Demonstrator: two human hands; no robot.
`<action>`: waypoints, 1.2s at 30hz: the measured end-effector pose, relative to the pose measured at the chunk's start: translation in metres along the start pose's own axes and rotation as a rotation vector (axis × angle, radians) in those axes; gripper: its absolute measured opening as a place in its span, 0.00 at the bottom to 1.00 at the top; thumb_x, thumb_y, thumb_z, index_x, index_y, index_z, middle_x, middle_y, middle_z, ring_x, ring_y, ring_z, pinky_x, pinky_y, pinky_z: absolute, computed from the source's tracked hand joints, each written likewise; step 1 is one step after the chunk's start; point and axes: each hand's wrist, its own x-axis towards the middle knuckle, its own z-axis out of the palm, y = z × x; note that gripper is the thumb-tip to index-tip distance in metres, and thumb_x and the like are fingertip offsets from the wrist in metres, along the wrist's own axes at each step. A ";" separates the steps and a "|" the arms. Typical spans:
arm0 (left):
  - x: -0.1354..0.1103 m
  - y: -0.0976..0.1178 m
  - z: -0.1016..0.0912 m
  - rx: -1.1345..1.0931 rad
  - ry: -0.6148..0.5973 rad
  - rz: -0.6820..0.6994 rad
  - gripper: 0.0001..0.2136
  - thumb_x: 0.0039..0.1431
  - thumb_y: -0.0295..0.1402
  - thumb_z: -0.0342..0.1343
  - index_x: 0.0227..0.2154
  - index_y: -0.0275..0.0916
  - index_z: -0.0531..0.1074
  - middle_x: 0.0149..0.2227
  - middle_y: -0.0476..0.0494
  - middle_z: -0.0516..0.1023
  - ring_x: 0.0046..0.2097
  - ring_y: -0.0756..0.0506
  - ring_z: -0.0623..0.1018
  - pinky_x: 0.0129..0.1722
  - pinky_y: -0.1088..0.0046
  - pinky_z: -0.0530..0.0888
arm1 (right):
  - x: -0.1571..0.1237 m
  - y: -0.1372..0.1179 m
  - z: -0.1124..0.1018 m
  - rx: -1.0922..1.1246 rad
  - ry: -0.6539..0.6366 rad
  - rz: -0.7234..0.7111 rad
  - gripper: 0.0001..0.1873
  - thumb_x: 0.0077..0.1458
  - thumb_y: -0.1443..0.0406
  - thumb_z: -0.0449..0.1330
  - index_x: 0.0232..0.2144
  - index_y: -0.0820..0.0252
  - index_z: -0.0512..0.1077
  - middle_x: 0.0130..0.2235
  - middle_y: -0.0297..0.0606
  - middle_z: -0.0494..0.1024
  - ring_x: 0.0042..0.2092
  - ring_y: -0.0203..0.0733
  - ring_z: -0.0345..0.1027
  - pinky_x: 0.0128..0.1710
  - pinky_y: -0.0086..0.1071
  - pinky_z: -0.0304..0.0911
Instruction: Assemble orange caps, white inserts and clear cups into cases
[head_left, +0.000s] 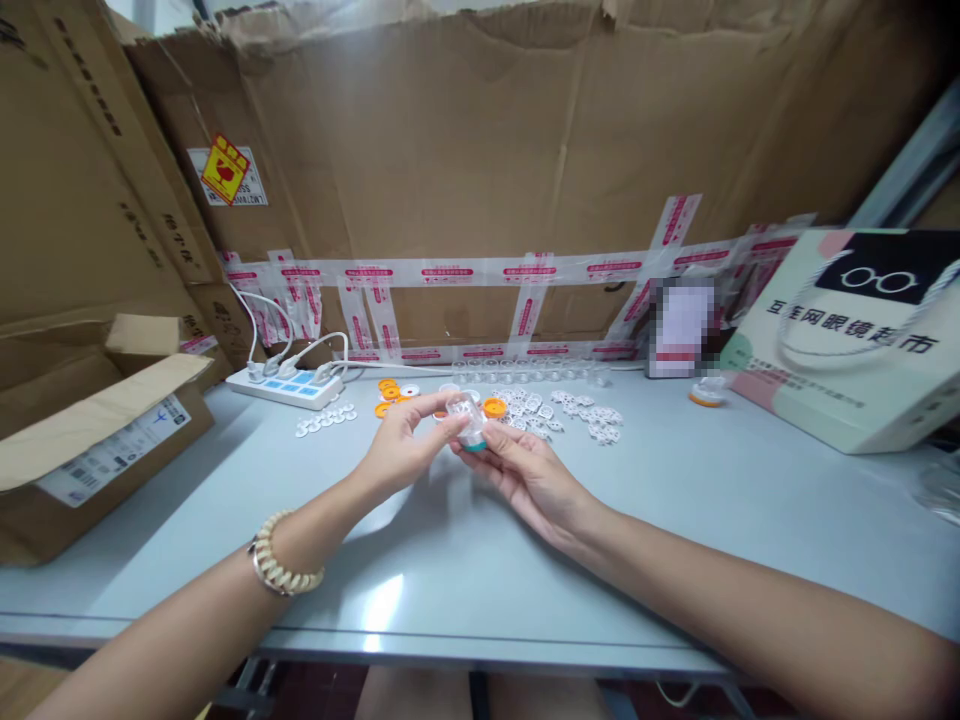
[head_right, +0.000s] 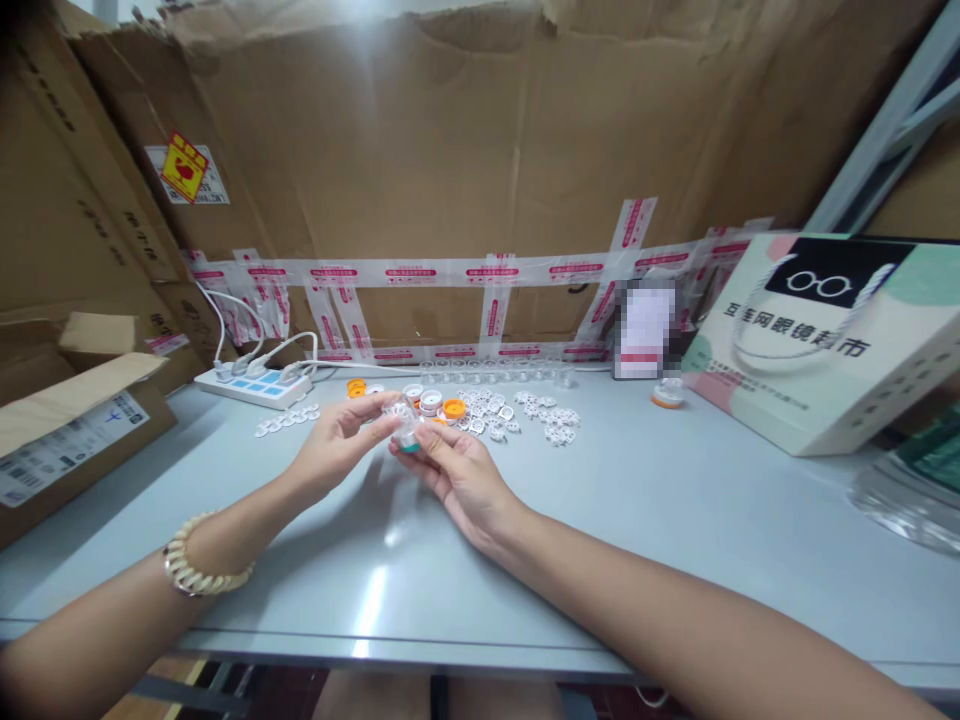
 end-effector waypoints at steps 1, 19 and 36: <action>0.001 -0.001 -0.001 -0.063 -0.034 -0.005 0.14 0.54 0.38 0.56 0.41 0.37 0.74 0.43 0.41 0.77 0.47 0.40 0.73 0.50 0.62 0.66 | 0.000 0.000 0.000 0.011 -0.008 0.009 0.13 0.43 0.61 0.67 0.31 0.64 0.77 0.33 0.37 0.79 0.38 0.35 0.73 0.48 0.29 0.65; 0.001 -0.020 0.009 -0.143 -0.084 -0.013 0.18 0.57 0.38 0.54 0.50 0.43 0.66 0.55 0.41 0.67 0.54 0.43 0.68 0.51 0.63 0.68 | 0.013 -0.011 -0.014 0.188 -0.003 -0.020 0.03 0.51 0.67 0.61 0.30 0.64 0.73 0.34 0.39 0.79 0.41 0.36 0.73 0.48 0.28 0.67; -0.005 -0.021 0.011 0.185 0.075 0.212 0.11 0.56 0.33 0.56 0.42 0.38 0.71 0.44 0.41 0.74 0.46 0.45 0.73 0.45 0.66 0.72 | 0.008 -0.034 -0.018 -0.243 -0.074 0.040 0.07 0.41 0.68 0.66 0.28 0.58 0.76 0.32 0.31 0.76 0.37 0.32 0.70 0.50 0.30 0.60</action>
